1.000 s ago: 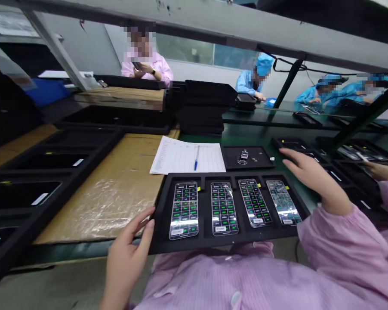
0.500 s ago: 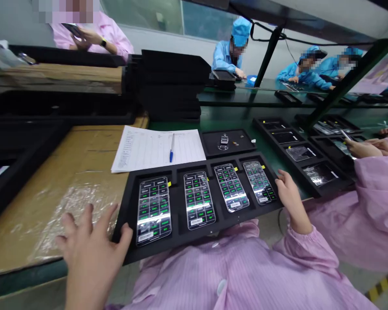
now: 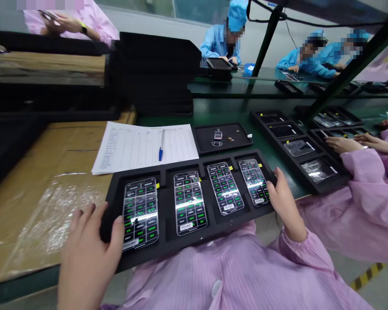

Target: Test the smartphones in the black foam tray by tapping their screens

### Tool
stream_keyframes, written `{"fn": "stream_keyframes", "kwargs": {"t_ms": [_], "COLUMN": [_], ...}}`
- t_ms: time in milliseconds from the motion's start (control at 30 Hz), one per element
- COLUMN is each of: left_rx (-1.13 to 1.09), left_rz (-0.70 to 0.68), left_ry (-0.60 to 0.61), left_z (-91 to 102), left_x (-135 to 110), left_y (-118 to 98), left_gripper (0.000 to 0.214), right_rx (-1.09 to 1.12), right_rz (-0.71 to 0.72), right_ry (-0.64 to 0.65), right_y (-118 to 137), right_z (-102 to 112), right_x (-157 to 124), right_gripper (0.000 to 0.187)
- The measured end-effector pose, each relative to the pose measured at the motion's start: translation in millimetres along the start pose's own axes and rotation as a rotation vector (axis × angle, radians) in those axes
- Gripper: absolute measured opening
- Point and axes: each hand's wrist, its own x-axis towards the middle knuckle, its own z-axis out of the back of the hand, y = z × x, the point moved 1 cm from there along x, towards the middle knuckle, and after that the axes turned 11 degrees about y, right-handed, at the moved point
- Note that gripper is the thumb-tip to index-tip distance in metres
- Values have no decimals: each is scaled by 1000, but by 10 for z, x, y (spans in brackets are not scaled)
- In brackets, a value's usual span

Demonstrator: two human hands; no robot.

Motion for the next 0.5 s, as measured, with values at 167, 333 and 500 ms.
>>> {"fn": "stream_keyframes", "kwargs": {"t_ms": [167,333,500], "left_rx": [-21,-57,-84], "left_rz": [-34,-53,-100], "left_ry": [32,36,-12], "left_z": [10,-2,30], "left_x": [14,51,44], "left_y": [-97,-121,-201], "left_gripper": [92,85,67], "right_rx": [-116,-251,-290], "right_rz": [163,195,284], "right_ry": [-71,-9,40], "right_y": [88,125,393], "right_z": [-10,-40,-136], "right_x": [80,188,132], "right_gripper": [42,41,42]}}
